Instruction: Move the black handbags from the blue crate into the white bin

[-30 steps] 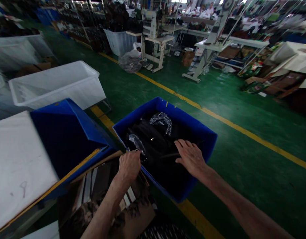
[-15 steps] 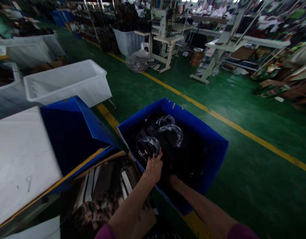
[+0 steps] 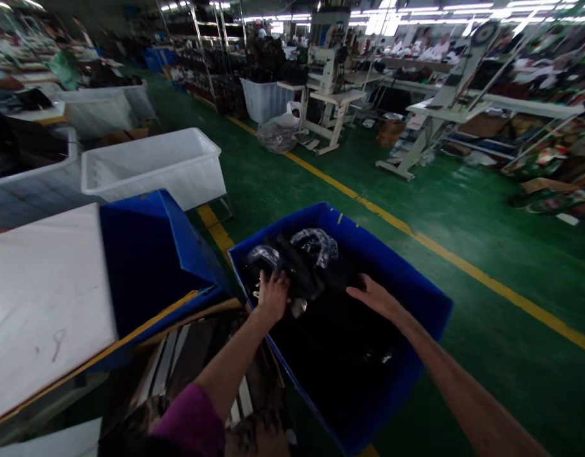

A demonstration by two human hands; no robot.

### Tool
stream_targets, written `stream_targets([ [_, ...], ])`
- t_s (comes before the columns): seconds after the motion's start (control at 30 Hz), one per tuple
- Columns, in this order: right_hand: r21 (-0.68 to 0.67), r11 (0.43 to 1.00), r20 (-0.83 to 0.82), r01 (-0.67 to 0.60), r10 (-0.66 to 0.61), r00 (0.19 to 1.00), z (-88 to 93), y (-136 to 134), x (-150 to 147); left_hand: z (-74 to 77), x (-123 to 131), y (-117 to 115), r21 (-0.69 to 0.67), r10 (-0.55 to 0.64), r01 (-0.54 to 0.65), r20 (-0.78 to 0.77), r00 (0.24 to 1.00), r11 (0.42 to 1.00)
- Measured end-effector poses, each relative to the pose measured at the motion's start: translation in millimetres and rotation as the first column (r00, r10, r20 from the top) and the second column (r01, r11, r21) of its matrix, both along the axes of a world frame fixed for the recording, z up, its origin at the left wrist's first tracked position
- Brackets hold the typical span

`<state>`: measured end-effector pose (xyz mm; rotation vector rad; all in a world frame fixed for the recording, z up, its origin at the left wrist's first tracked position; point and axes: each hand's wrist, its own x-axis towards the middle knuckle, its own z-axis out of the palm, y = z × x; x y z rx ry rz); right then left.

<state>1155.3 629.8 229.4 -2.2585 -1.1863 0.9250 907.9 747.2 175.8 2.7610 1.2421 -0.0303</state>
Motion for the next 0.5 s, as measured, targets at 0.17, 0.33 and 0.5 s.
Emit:
stream_targets([
  [0.17,0.164,0.961,-0.58,0.222,-0.088,0.81,-48.2,13,-70,29.5,21,65,-0.054,0.295,-0.297,-0.036,0.955,0.953],
  [0.33,0.254,0.905,-0.481,0.341,-0.188,0.857,-49.8,-10,-119,7.0,24,55,-0.192,0.134,-0.136,-0.025,0.991,0.972],
  [0.5,0.146,0.986,-0.36,0.086,-0.028,0.933,-65.2,-59,-138,-2.4,-13,3,-0.27,-0.128,0.109,-0.053,0.99,0.957],
])
